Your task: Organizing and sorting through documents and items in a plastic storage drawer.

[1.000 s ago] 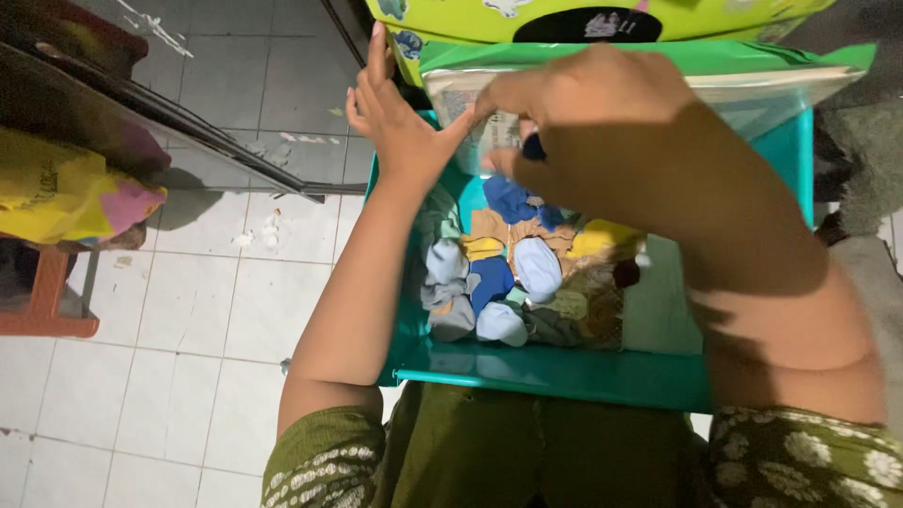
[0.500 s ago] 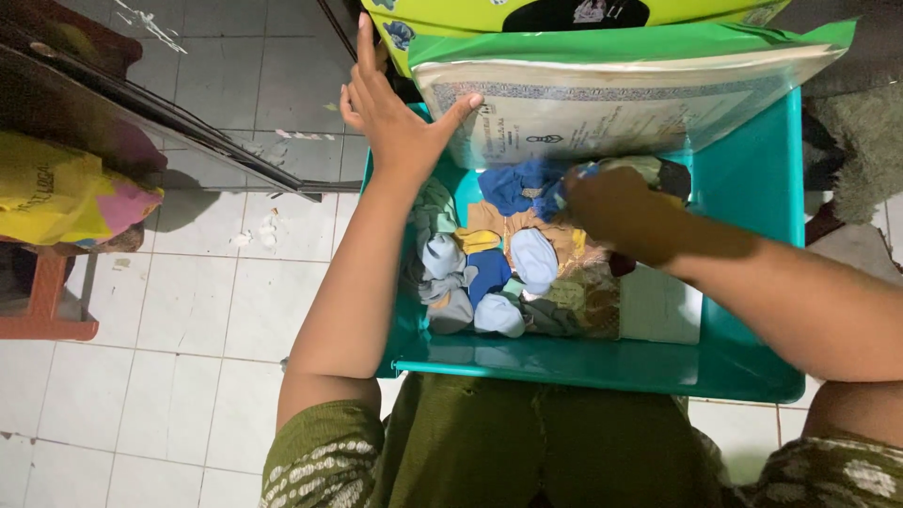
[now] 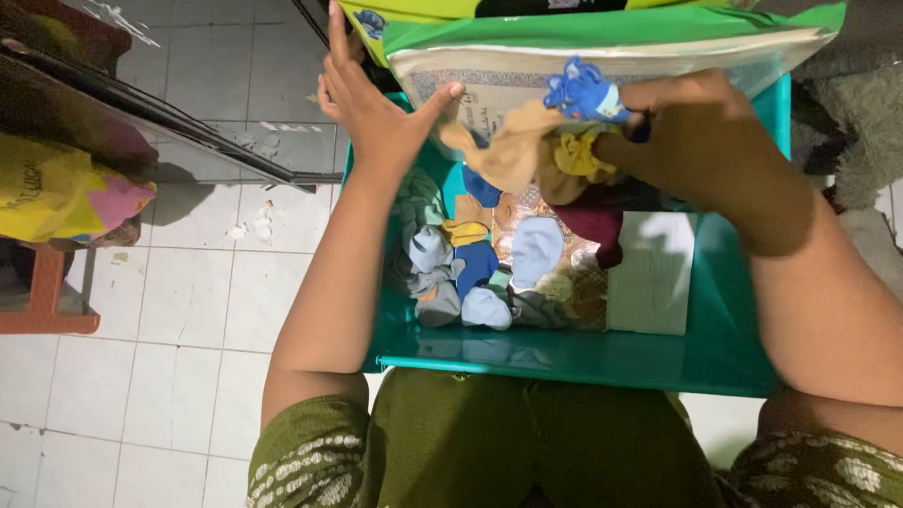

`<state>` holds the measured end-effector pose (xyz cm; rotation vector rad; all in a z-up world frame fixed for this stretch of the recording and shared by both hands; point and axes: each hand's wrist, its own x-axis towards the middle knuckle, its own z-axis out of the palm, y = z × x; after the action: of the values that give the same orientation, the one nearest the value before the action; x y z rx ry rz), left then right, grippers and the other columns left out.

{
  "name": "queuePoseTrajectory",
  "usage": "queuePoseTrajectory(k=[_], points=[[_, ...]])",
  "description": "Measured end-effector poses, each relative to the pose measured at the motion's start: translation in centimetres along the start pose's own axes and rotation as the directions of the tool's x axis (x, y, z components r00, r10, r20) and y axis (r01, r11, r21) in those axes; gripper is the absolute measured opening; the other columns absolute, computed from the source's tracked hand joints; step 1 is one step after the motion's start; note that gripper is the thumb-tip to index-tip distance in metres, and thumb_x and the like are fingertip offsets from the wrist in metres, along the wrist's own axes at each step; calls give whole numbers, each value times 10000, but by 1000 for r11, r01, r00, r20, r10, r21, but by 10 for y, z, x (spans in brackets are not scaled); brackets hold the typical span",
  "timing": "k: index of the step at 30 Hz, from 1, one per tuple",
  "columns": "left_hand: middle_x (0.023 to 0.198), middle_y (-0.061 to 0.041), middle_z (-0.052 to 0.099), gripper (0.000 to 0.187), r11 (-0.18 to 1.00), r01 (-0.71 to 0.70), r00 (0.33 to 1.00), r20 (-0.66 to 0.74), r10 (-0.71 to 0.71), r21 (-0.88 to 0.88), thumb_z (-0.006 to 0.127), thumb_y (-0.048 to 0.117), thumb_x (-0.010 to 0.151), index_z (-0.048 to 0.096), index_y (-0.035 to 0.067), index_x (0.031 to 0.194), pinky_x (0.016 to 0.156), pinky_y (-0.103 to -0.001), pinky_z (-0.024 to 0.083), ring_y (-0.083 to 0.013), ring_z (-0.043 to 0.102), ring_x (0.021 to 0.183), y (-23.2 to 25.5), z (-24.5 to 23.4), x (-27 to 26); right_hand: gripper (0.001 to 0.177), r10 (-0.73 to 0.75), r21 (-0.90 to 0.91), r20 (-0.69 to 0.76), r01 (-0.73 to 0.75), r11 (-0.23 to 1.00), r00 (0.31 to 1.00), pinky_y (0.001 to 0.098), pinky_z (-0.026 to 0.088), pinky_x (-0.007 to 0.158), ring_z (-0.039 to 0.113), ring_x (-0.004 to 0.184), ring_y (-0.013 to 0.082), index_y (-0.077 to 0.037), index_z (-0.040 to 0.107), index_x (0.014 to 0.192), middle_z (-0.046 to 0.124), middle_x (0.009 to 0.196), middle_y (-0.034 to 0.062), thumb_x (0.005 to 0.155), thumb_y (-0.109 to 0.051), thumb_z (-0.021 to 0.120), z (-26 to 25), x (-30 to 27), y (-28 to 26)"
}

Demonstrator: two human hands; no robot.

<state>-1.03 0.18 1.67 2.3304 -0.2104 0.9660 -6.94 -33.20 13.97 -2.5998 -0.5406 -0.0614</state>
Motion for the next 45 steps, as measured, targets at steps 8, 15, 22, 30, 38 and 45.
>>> queuePoseTrajectory(k=[8,15,22,30,38,45], points=[[1481,-112,410,1377,998,19,1000,-22,-18,68,960,766,781,87,131,1635,1218,-575,172,-309,379,1429,-16,13,-6,341,8,229,100,-31,973,995,301,584,611,742,688,167,-119,749,1247,760,859,123,919,-204,783,1,2,-31],[1509,-148,362,1280,994,-1,999,-47,6,106,931,785,798,181,90,1568,1195,-593,184,-331,332,1440,-27,23,-10,277,280,11,299,-297,955,912,347,585,586,722,574,266,-125,744,1166,745,807,133,956,-306,733,26,21,-59],[1501,-192,315,1287,987,-1,1000,16,-2,163,878,868,818,197,43,1534,1195,-616,167,-362,301,1451,-32,25,-12,423,-205,-47,337,234,971,919,379,583,584,708,699,252,-104,603,1334,733,957,161,1007,-360,682,108,24,-56],[1558,-278,250,1309,979,-27,999,24,23,203,845,877,846,175,10,1564,1193,-627,135,-421,214,1472,-31,23,-12,480,124,-244,681,64,968,722,414,601,659,748,753,281,-199,501,1342,607,1177,175,916,-330,679,98,20,-31],[1518,-212,324,1257,986,-6,999,34,0,167,821,867,803,225,47,1545,1215,-628,147,-388,250,1483,-29,23,-11,199,215,-470,680,192,862,701,446,590,682,741,823,295,-122,722,992,720,935,149,821,-221,751,117,8,18],[1487,-208,357,1197,985,-30,1000,13,28,172,828,847,801,281,65,1524,1193,-647,153,-383,269,1467,-32,26,-11,226,207,-498,710,273,823,673,449,594,701,743,868,302,-119,730,1030,734,968,144,818,-199,744,117,6,6]])
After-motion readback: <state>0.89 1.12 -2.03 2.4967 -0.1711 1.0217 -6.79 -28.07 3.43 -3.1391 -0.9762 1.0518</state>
